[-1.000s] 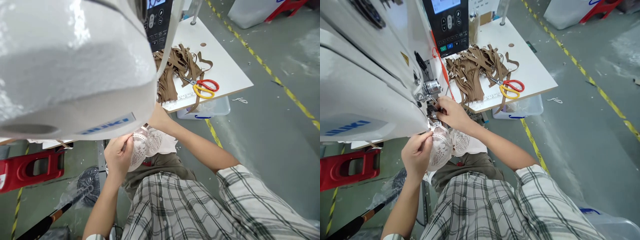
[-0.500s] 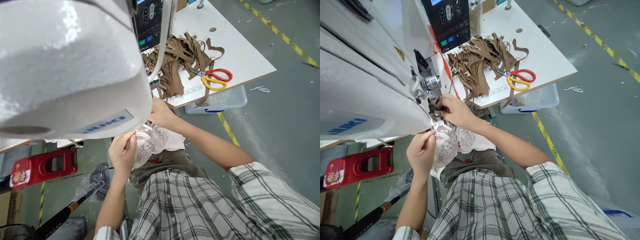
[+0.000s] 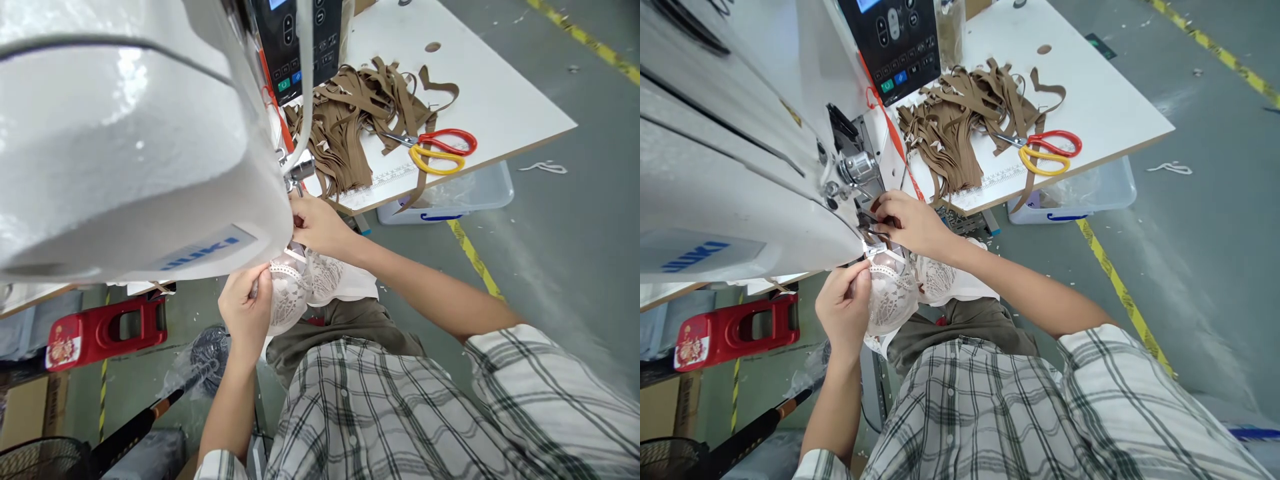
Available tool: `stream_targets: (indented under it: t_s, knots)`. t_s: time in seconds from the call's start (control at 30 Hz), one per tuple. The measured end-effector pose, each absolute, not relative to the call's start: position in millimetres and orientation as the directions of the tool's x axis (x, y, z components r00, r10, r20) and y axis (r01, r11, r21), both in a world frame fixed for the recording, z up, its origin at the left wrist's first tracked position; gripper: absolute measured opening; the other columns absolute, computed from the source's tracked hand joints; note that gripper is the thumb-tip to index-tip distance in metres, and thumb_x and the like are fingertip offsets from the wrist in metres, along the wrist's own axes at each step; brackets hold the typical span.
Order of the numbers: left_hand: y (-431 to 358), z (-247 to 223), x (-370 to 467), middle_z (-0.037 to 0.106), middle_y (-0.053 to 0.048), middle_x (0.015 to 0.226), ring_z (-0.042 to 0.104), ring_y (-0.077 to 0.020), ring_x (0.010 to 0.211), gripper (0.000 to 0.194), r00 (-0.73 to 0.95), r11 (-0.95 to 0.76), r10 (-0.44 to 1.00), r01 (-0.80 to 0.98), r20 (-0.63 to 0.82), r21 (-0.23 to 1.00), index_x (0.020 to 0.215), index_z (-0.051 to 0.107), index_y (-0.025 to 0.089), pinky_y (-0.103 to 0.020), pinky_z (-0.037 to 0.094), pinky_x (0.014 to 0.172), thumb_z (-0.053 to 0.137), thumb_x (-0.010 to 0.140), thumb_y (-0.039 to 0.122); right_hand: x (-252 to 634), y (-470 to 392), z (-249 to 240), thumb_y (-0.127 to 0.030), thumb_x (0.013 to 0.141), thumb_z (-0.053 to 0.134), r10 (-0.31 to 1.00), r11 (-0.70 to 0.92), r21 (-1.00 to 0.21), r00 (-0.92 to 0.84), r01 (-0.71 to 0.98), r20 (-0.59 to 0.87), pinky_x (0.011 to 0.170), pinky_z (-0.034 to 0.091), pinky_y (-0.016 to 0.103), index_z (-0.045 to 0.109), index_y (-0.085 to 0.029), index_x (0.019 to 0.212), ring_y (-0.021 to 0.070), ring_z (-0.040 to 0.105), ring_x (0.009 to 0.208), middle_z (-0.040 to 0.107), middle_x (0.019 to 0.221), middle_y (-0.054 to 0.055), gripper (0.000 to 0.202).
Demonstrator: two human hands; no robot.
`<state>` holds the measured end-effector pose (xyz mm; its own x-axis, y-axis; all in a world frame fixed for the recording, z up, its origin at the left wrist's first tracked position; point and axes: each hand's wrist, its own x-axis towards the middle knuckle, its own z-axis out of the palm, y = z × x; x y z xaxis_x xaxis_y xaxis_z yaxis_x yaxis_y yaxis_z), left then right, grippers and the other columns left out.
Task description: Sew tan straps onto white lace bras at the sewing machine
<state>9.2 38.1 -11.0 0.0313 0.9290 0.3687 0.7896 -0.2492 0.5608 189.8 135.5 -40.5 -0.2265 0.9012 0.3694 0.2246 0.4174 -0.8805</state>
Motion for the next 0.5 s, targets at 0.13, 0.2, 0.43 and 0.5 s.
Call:
stream_targets:
  t_s: [0.13, 0.2, 0.43, 0.5]
  knots:
    - [38, -11, 8, 0.07, -0.002, 0.078, 0.061, -0.013, 0.07, 0.019, 0.027, -0.238, 0.934, 0.791, 0.357, 0.564, 0.097, 0.077, 0.021, -0.025, 0.049, 0.068, 0.06, 0.092, 0.024, 189, 135, -44, -0.023, 0.08, 0.059, 0.904, 0.414, -0.889, -0.208, 0.198, 0.374, 0.074, 0.045, 0.03, 0.058, -0.019, 0.075, 0.0179, 0.057, 0.086, 0.062, 0.098, 0.006, 0.006]
    - [38, -11, 8, 0.069, -0.002, 0.078, 0.062, -0.0134, 0.071, 0.018, 0.027, -0.234, 0.936, 0.791, 0.351, 0.565, 0.097, 0.077, 0.021, -0.025, 0.049, 0.069, 0.06, 0.092, 0.025, 189, 134, -43, -0.022, 0.079, 0.06, 0.908, 0.407, -0.893, -0.198, 0.193, 0.371, 0.076, 0.045, 0.03, 0.059, -0.02, 0.076, 0.0187, 0.057, 0.088, 0.062, 0.098, 0.006, 0.004]
    - [38, -8, 6, 0.071, -0.002, 0.081, 0.064, -0.0141, 0.077, 0.017, 0.014, -0.221, 0.942, 0.775, 0.334, 0.592, 0.096, 0.075, 0.021, -0.025, 0.048, 0.072, 0.059, 0.092, 0.025, 185, 114, -43, -0.027, 0.084, 0.06, 0.95, 0.305, -0.946, -0.102, 0.113, 0.294, 0.076, 0.047, 0.029, 0.062, -0.018, 0.078, 0.0182, 0.057, 0.093, 0.06, 0.107, 0.007, 0.011]
    - [36, -8, 3, 0.066, 0.001, 0.073, 0.061, -0.0128, 0.068, 0.017, 0.017, -0.193, 0.956, 0.784, 0.291, 0.59, 0.1, 0.072, 0.021, -0.024, 0.047, 0.067, 0.062, 0.089, 0.029, 184, 93, -51, -0.033, 0.087, 0.062, 0.975, 0.221, -0.973, -0.006, 0.069, 0.221, 0.077, 0.048, 0.03, 0.061, -0.019, 0.08, 0.0172, 0.057, 0.091, 0.058, 0.105, 0.006, 0.016]
